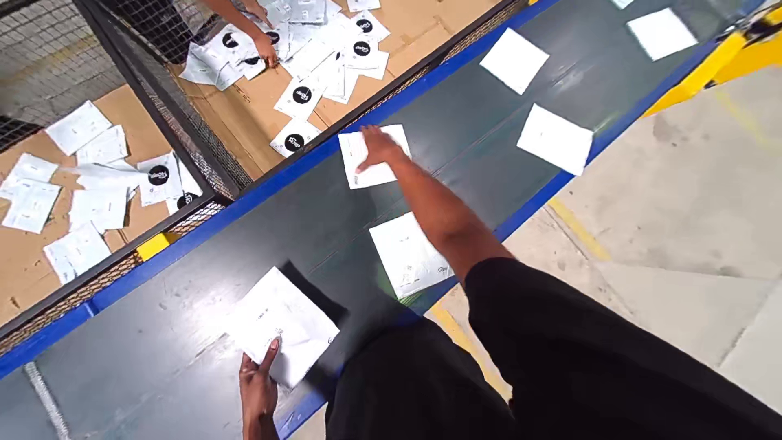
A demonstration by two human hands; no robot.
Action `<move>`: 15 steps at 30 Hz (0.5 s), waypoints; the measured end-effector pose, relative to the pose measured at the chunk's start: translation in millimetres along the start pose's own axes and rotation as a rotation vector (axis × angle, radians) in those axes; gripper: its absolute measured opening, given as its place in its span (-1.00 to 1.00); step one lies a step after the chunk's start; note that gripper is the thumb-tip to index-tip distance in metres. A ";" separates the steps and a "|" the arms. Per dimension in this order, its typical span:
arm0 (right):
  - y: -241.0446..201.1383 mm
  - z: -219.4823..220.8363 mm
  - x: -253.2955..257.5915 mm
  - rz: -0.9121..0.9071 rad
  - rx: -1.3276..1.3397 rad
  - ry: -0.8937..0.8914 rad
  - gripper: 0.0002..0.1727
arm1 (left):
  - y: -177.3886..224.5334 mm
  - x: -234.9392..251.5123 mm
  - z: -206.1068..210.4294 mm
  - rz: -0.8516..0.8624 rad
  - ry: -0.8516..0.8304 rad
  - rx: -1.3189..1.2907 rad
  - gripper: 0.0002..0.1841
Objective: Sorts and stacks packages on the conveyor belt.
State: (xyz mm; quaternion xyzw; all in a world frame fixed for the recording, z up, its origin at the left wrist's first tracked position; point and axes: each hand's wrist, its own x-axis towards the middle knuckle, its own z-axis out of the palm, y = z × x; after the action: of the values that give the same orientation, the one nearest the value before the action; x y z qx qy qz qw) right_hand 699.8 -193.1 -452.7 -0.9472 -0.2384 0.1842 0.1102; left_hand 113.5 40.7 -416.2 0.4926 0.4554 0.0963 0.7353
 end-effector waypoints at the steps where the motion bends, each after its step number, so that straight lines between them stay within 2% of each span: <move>1: 14.7 -2.9 -6.7 0.014 -0.053 -0.061 0.66 | 2.1 4.7 6.3 0.001 -0.012 -0.008 -0.43; 4: 0.2 -9.8 -30.9 -0.094 -0.117 -0.056 0.57 | 15.2 28.2 27.3 0.031 -0.037 -0.008 -0.36; 6: -15.0 4.5 -45.2 -0.122 -0.083 -0.054 0.48 | 20.4 27.9 31.6 0.022 -0.006 -0.021 -0.33; 8: -34.8 7.0 -51.8 -0.054 0.052 -0.138 0.26 | 28.8 34.8 31.8 0.028 -0.020 -0.079 -0.39; 9: -47.6 6.8 -52.0 -0.026 0.195 -0.193 0.08 | 32.2 38.2 32.1 0.035 -0.033 -0.114 -0.43; 11: -94.7 7.4 -51.2 -0.022 0.500 -0.289 -0.25 | 36.4 39.8 28.8 0.052 -0.042 -0.175 -0.52; 12: -126.8 6.9 -45.2 -0.038 0.635 -0.326 -0.32 | 39.1 40.8 26.2 0.059 -0.041 -0.199 -0.55; 14: -204.5 4.0 -23.3 -0.098 0.943 -0.352 -0.38 | 44.9 42.0 20.9 0.065 -0.025 -0.233 -0.58; 15: -244.2 3.4 -14.0 -0.100 1.140 -0.367 -0.34 | 47.4 40.8 17.2 0.066 -0.017 -0.242 -0.59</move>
State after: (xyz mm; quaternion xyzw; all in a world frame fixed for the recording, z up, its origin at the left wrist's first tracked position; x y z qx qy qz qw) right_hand 586.5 11.0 -379.2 -0.6790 -0.1615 0.4381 0.5665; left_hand 164.3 77.3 -399.4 0.4158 0.4179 0.1704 0.7896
